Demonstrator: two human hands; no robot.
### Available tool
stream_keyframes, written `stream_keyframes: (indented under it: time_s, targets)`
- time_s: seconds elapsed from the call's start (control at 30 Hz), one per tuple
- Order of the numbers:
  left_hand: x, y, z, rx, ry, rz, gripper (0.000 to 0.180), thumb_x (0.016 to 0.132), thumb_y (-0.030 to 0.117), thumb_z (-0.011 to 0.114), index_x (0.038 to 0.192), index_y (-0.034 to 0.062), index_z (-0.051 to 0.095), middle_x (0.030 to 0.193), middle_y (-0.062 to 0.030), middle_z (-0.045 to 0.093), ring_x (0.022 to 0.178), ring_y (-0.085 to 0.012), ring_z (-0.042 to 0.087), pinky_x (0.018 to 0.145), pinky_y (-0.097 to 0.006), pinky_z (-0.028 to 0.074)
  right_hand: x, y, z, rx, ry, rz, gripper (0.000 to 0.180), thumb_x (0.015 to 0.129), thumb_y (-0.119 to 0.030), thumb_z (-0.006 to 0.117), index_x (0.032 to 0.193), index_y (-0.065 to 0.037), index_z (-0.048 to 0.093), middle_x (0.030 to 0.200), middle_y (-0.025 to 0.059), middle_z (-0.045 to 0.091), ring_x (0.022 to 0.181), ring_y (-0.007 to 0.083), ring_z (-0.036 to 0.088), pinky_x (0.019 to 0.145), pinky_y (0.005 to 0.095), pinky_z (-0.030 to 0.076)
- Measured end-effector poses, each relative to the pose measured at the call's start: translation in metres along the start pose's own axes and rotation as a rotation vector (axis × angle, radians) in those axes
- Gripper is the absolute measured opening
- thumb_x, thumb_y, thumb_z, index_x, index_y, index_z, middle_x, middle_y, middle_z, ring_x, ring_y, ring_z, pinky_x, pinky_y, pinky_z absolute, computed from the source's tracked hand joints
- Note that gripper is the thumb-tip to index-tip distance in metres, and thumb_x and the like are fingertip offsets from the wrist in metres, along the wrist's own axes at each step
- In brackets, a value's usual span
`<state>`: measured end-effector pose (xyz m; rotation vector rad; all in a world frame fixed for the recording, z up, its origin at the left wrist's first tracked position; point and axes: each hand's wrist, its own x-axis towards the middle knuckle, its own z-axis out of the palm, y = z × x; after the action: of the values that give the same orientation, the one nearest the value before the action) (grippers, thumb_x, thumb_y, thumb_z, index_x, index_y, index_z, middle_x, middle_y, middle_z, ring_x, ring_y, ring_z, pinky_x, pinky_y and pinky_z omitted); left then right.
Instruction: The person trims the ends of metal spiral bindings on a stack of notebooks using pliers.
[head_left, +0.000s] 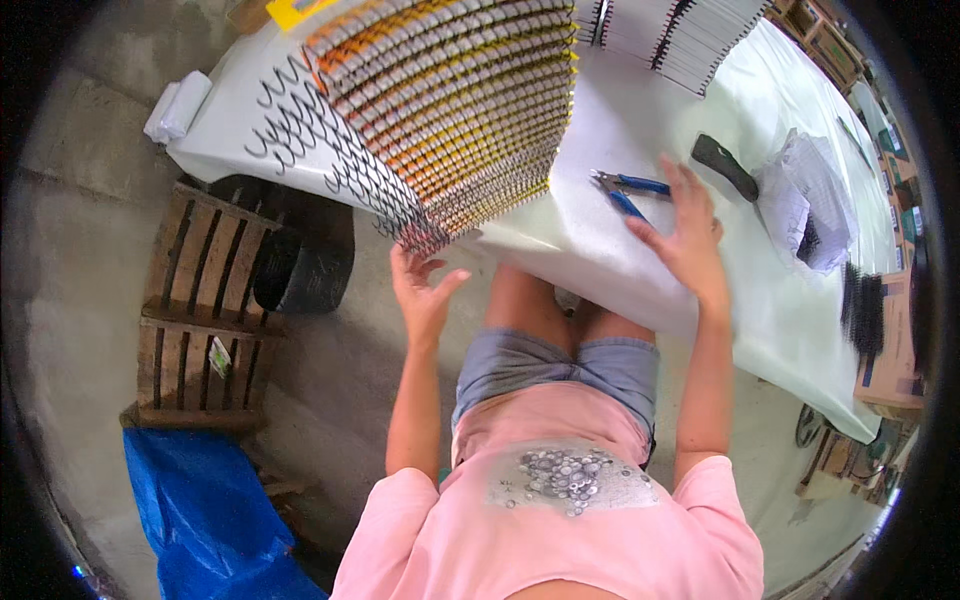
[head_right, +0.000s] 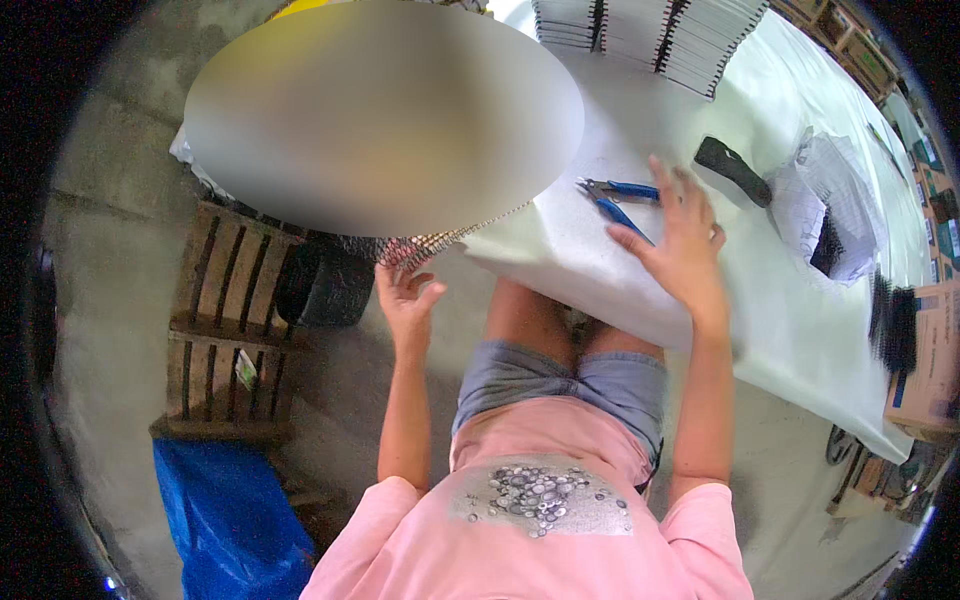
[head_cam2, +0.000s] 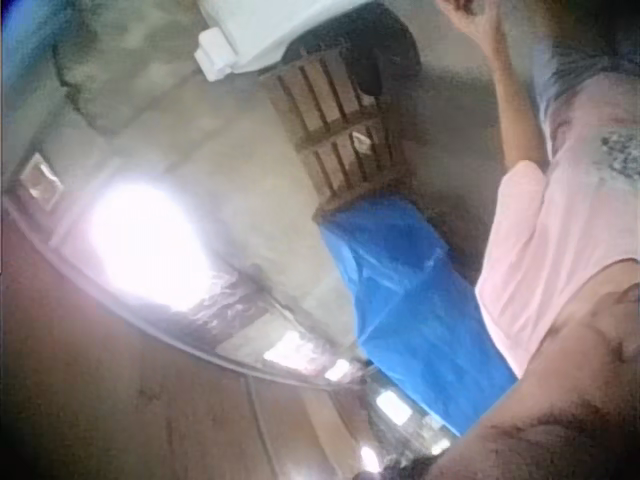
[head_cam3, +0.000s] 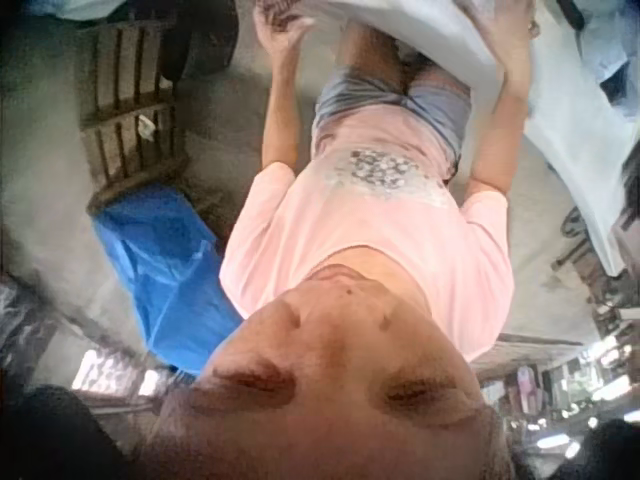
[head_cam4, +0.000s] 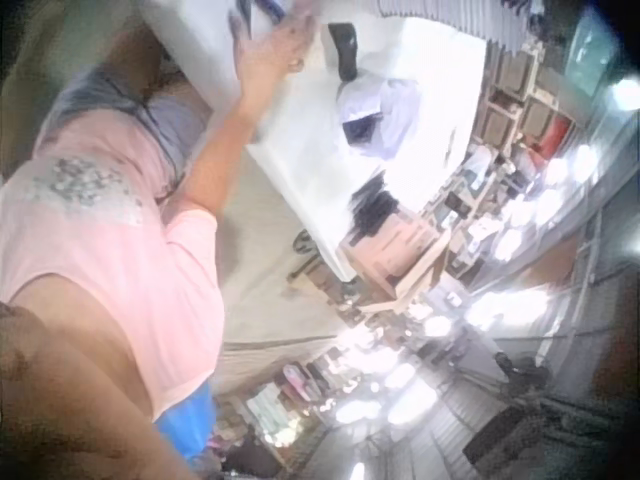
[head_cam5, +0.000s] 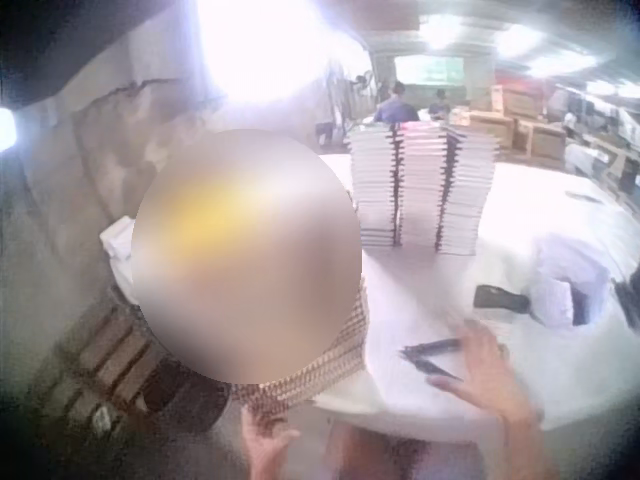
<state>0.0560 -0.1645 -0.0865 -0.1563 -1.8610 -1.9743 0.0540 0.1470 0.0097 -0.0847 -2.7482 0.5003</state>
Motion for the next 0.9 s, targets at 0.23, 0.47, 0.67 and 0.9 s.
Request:
stream_keyframes:
  time_s: [0.23, 0.47, 0.67, 0.9]
  targets:
    - [0.007, 0.01, 0.039, -0.079, 0.264, -0.11, 0.016, 0.081, 0.004, 0.067, 0.095, -0.0013, 0.06, 0.084, -0.0013, 0.061, 0.074, -0.0078, 0.055, 0.071, -0.023, 0.045, 0.0, 0.017, 0.038, -0.09, -0.086, -0.145, 0.056, 0.087, -0.039, 0.053, 0.136, -0.016, 0.037, 0.132, 0.0153, 0.037, 0.125, 0.0346, 0.032, 0.1, 0.055, 0.025]
    - [0.008, 0.013, 0.029, -0.019, 0.21, -0.107, 0.012, 0.083, 0.008, 0.066, 0.09, -0.0006, 0.061, 0.082, -0.0036, 0.062, 0.072, -0.0087, 0.055, 0.069, -0.023, 0.046, -0.009, -0.001, 0.028, 0.111, -0.056, -0.151, 0.046, 0.088, -0.028, 0.054, 0.128, -0.008, 0.043, 0.115, 0.0164, 0.045, 0.109, 0.0339, 0.044, 0.095, 0.0474, 0.033]
    - [0.004, 0.016, 0.021, -0.055, 0.144, -0.202, 0.014, 0.089, 0.012, 0.059, 0.093, -0.0017, 0.06, 0.082, -0.005, 0.062, 0.072, -0.0098, 0.055, 0.072, -0.026, 0.048, -0.06, -0.083, 0.033, 0.337, -0.178, -0.195, 0.048, 0.078, -0.026, 0.064, 0.123, -0.013, 0.05, 0.101, 0.0103, 0.051, 0.1, 0.0278, 0.048, 0.084, 0.0433, 0.035]
    - [0.005, 0.019, 0.02, -0.091, 0.126, -0.165, 0.015, 0.09, 0.013, 0.058, 0.094, -0.0013, 0.057, 0.082, -0.004, 0.06, 0.072, -0.0096, 0.056, 0.071, -0.025, 0.049, -0.063, -0.124, 0.065, 0.116, 0.07, -0.279, 0.058, 0.06, -0.02, 0.072, 0.115, -0.016, 0.054, 0.101, 0.0049, 0.05, 0.099, 0.0218, 0.048, 0.083, 0.0458, 0.028]
